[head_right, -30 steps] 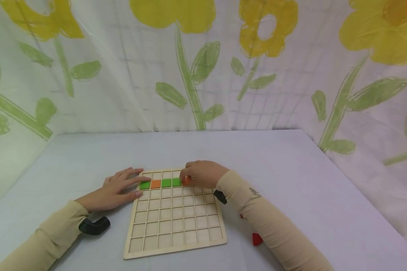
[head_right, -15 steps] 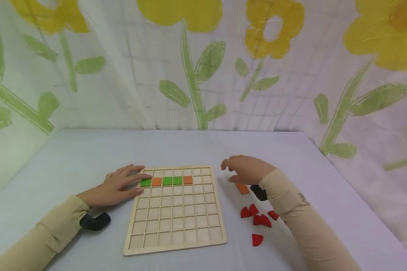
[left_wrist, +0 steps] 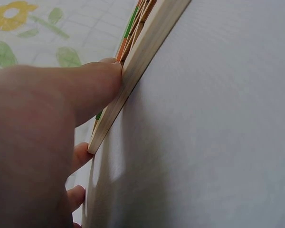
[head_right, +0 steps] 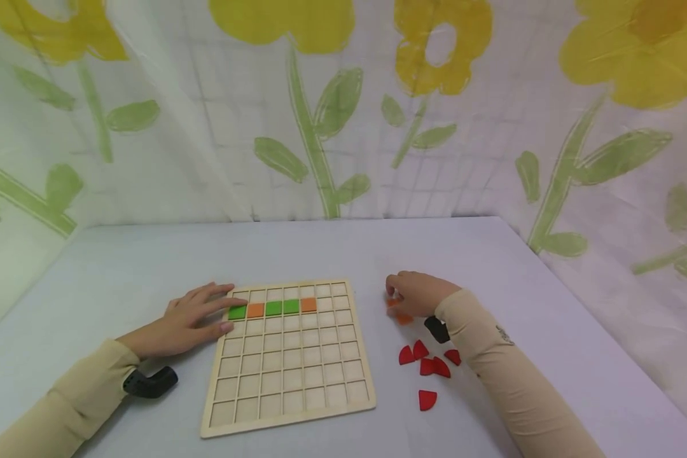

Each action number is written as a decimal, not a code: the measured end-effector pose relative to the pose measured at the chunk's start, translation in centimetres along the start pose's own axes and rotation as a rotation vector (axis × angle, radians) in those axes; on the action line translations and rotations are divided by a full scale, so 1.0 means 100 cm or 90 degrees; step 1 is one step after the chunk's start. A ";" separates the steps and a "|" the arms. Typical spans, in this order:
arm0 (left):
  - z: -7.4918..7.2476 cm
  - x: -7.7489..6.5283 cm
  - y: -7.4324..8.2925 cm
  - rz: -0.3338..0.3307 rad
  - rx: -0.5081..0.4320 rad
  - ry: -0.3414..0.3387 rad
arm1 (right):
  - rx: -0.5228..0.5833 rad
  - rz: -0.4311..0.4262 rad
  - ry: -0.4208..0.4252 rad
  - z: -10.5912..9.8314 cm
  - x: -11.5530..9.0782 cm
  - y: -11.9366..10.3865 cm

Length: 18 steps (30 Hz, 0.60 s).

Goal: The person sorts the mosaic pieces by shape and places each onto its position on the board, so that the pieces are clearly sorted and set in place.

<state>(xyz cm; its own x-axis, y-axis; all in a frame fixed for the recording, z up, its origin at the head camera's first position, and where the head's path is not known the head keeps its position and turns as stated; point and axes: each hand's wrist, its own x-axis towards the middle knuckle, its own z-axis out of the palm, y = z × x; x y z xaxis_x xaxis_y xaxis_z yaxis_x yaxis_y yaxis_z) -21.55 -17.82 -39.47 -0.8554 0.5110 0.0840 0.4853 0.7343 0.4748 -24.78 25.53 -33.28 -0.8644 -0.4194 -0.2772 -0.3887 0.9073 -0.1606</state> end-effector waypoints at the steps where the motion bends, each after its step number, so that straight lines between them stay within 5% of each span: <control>1: 0.000 0.000 0.000 0.001 0.000 0.000 | 0.001 0.000 0.000 0.000 0.000 0.000; 18: 0.000 -0.001 0.002 -0.003 -0.019 -0.004 | 0.017 -0.049 0.039 0.001 0.008 0.001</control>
<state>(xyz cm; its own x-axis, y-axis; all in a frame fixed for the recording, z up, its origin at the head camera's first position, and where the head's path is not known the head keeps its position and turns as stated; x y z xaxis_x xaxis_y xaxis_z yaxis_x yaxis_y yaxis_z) -21.38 -17.77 -39.36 -0.8567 0.5102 0.0755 0.4751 0.7237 0.5005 -25.49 25.33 -33.62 -0.8502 -0.4850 -0.2049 -0.4471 0.8706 -0.2053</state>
